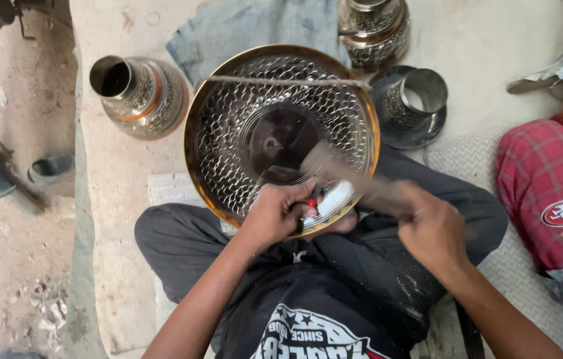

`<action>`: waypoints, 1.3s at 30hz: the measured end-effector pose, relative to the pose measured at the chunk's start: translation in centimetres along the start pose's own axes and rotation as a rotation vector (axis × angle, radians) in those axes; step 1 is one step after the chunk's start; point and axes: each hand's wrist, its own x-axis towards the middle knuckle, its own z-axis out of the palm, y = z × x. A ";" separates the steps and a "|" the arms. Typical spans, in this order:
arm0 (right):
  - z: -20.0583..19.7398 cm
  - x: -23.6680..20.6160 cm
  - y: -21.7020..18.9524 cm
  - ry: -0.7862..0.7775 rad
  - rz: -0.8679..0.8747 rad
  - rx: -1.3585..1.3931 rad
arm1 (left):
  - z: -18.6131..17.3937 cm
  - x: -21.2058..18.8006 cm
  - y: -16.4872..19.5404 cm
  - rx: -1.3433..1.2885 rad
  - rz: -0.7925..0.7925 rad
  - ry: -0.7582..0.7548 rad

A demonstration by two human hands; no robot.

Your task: The person sits cross-legged and uses a hammer and punch to create a textured pattern on the inside surface of a large metal bowl. They repeatedly strike the punch with the hammer while rotating the bowl to work different areas.

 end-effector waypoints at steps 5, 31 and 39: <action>0.2 -0.4 -0.2 -0.029 0.162 0.252 | -0.4 0.1 0.1 0.056 0.022 0.006; 3.2 0.1 1.1 0.055 -0.067 -0.134 | -0.8 1.9 -3.4 0.141 0.022 -0.027; 4.5 0.1 2.0 0.108 -0.088 -0.167 | -1.2 2.4 -4.2 0.123 0.000 -0.047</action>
